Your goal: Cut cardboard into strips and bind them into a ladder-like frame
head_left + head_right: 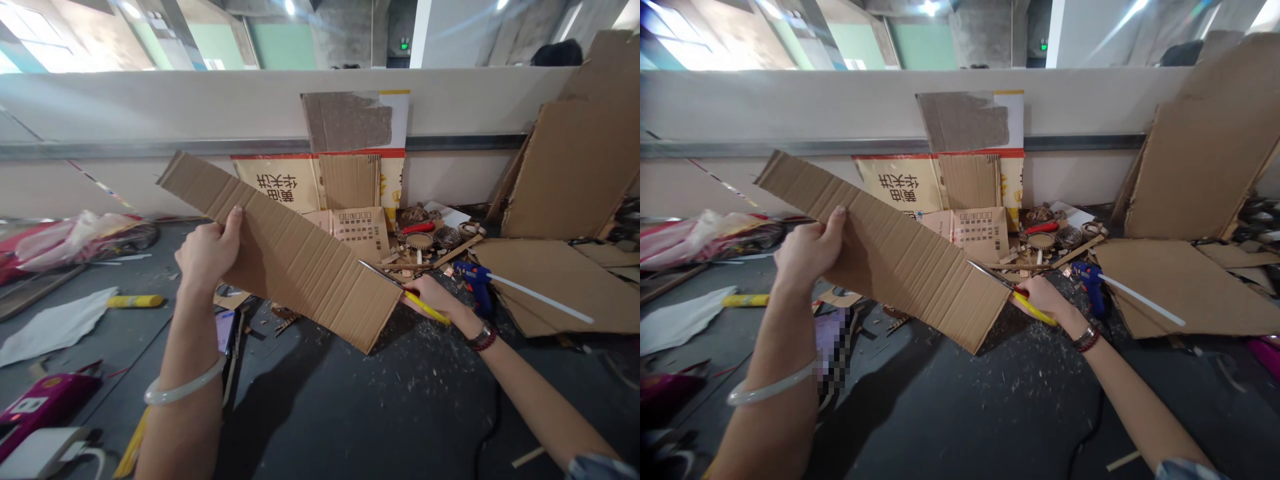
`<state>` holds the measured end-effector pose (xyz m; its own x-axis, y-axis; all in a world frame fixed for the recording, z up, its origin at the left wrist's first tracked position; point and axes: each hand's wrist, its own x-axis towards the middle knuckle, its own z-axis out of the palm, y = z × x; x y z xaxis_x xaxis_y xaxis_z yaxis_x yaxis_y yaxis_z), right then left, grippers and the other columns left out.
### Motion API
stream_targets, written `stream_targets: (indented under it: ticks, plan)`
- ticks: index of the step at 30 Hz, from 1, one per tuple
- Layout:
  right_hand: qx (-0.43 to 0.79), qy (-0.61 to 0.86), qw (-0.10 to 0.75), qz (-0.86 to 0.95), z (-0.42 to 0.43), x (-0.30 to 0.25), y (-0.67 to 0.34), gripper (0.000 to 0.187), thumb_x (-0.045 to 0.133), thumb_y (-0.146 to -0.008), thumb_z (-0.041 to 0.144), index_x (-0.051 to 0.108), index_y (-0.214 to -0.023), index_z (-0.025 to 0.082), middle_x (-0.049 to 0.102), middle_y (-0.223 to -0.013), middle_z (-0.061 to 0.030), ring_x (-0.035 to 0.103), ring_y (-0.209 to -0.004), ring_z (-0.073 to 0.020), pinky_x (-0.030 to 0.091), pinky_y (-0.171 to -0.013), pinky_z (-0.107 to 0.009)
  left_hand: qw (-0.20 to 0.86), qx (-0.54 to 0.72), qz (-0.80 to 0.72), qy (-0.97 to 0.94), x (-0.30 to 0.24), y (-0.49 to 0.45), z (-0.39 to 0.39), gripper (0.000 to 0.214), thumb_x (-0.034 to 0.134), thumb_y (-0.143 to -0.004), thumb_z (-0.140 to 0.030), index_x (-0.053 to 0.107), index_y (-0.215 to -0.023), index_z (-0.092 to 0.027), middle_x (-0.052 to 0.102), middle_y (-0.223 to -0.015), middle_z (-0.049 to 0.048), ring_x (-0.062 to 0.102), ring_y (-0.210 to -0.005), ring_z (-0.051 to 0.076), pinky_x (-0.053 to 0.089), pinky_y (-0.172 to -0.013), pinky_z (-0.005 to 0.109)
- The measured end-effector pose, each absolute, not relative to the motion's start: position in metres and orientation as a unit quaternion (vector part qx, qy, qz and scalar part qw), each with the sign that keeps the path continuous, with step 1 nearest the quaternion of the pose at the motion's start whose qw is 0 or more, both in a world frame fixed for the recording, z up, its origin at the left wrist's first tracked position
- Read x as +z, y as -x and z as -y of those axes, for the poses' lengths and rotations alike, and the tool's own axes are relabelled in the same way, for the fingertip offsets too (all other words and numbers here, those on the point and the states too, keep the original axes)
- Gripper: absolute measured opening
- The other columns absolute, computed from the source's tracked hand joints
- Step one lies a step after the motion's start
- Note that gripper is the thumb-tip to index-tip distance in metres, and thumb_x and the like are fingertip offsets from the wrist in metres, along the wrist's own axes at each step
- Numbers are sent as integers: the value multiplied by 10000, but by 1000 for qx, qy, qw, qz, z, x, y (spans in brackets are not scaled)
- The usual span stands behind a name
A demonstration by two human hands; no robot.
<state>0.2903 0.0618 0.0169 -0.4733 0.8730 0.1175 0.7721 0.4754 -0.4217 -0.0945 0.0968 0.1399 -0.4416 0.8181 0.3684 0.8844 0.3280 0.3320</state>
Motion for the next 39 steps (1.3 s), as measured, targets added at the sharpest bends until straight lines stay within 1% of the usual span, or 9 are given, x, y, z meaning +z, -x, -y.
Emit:
stream_targets:
  ticks: [3,8,14,23,31,33,35,37,39]
  plan:
    - [173,493,151,839,-65,16,-292,315,512,-784,382,652,-672,123,574,-571,-21,480,-539,-115,292,-515,-206,69,-259,813,517,139,96,-98,798,141,-705,-783,555,-604,-108,631,-839,218,570,-891,371,398,-755,556]
    - [164,496,130,843,-66,19,-294,256,521,-786,348,674,-727,152,631,-628,-45,562,-596,-151,314,-536,-219,39,-270,809,520,138,97,-100,759,200,-700,-780,540,-583,-112,630,-826,211,555,-911,347,384,-787,558]
    - [127,487,129,854,-61,21,-300,251,525,-787,388,657,-760,176,671,-729,-67,587,-631,-173,355,-582,-243,61,-238,811,531,142,83,-96,791,139,-726,-760,567,-639,-101,632,-871,233,572,-889,368,405,-752,532]
    - [96,531,122,833,-70,13,-305,221,515,-772,348,655,-728,183,685,-736,-80,607,-652,-192,344,-572,-243,96,-234,810,529,149,67,-89,750,140,-774,-707,574,-633,-112,647,-843,217,590,-851,351,431,-707,466]
    - [49,532,140,833,-70,5,-302,200,507,-718,290,589,-589,160,631,-592,-58,538,-532,-139,274,-512,-226,98,-270,786,548,145,71,-92,680,196,-792,-684,541,-563,-146,632,-709,170,586,-757,305,429,-662,409]
    - [53,528,153,833,-69,7,-299,193,497,-707,261,582,-571,154,618,-570,-55,521,-514,-133,272,-505,-225,121,-312,754,565,144,69,-90,631,240,-818,-640,567,-625,-137,625,-710,146,579,-775,282,427,-703,399]
    - [69,522,173,832,-68,12,-296,198,486,-707,244,584,-566,145,614,-567,-56,518,-515,-135,284,-506,-224,170,-393,706,564,144,66,-86,541,334,-834,-577,588,-829,-99,617,-863,143,547,-902,261,395,-822,405]
    - [97,514,206,827,-67,20,-292,213,481,-721,256,593,-585,137,619,-583,-55,530,-543,-146,314,-522,-224,223,-485,655,535,144,65,-84,549,482,-798,-524,487,-1079,-52,521,-1106,169,434,-1094,252,291,-964,415]
    - [144,502,251,815,-64,29,-288,218,490,-737,285,609,-636,132,630,-626,-44,545,-594,-156,355,-553,-223,221,-561,619,503,144,63,-84,731,615,-725,-476,323,-1222,-27,355,-1278,200,275,-1229,247,177,-1045,405]
